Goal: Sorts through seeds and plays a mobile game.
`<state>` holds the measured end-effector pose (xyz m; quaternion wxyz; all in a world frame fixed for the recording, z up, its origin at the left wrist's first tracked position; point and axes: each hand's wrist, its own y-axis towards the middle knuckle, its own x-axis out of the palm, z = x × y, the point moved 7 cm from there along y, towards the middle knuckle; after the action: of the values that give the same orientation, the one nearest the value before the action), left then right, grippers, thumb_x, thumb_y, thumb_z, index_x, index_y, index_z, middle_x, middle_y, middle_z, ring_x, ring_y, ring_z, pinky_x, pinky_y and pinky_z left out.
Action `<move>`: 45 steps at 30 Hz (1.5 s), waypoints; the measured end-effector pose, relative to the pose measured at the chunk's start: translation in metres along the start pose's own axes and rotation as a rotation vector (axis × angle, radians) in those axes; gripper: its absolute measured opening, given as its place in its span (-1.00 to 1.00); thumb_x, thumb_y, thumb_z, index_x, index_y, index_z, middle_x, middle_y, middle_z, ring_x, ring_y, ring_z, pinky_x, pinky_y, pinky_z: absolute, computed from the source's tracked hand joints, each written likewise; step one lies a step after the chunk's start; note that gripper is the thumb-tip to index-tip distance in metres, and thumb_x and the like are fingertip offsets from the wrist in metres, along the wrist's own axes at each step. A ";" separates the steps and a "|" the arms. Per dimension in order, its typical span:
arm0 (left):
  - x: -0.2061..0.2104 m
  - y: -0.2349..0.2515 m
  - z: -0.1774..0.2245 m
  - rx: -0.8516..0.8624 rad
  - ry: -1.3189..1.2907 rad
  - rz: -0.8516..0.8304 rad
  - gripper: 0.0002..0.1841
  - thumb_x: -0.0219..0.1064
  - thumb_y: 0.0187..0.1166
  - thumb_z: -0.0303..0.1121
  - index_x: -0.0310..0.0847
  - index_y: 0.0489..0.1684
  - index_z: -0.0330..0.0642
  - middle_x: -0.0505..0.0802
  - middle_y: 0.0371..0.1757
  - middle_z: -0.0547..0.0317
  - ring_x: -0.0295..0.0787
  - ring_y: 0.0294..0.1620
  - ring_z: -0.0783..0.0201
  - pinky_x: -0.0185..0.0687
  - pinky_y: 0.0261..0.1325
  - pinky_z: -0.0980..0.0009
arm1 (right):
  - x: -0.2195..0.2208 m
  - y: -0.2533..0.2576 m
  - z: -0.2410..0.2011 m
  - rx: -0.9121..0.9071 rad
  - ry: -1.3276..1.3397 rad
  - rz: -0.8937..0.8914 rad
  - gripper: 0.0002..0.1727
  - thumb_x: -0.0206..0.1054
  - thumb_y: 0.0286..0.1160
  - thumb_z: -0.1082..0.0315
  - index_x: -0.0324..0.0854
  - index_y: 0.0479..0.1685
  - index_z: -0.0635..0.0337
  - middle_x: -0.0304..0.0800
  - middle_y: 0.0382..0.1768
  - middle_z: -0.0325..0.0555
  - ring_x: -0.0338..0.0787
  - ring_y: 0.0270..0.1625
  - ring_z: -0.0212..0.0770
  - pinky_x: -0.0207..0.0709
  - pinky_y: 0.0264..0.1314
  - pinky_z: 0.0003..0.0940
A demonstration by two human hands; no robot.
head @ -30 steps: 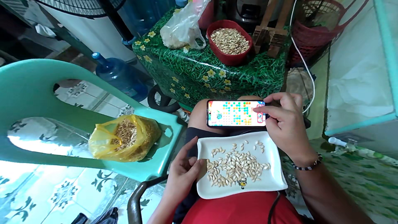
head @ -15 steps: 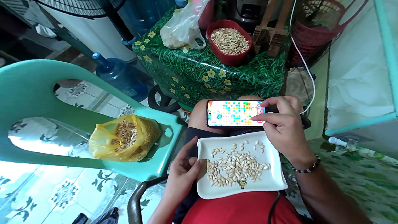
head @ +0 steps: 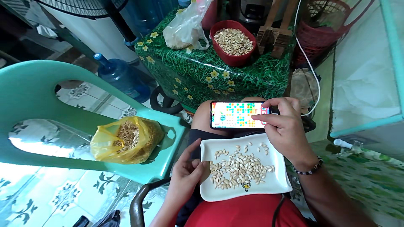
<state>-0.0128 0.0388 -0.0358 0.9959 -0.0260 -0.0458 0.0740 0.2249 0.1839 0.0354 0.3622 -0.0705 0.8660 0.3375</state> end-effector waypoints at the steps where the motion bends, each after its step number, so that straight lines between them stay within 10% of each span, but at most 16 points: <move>1: 0.000 0.000 0.000 0.004 0.006 -0.001 -0.34 0.26 0.54 -0.60 0.21 0.71 -0.27 0.82 -0.50 0.26 0.77 -0.55 0.42 0.78 -0.36 0.51 | -0.001 0.000 0.000 -0.005 0.000 0.008 -0.59 0.17 0.36 0.51 0.96 -0.15 -0.08 0.72 0.22 -0.03 0.44 0.45 0.16 0.30 0.42 0.14; 45: 0.000 0.001 0.000 0.002 -0.005 -0.009 -0.34 0.26 0.55 -0.59 0.21 0.72 -0.27 0.82 -0.50 0.25 0.77 -0.54 0.42 0.78 -0.36 0.51 | 0.006 0.000 -0.003 -0.018 -0.056 -0.028 -0.58 0.19 0.36 0.49 0.95 -0.10 -0.15 0.69 0.24 -0.03 0.43 0.46 0.19 0.29 0.38 0.21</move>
<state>-0.0128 0.0397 -0.0355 0.9961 -0.0246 -0.0485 0.0698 0.2188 0.1826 0.0333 0.3905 -0.0764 0.8512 0.3422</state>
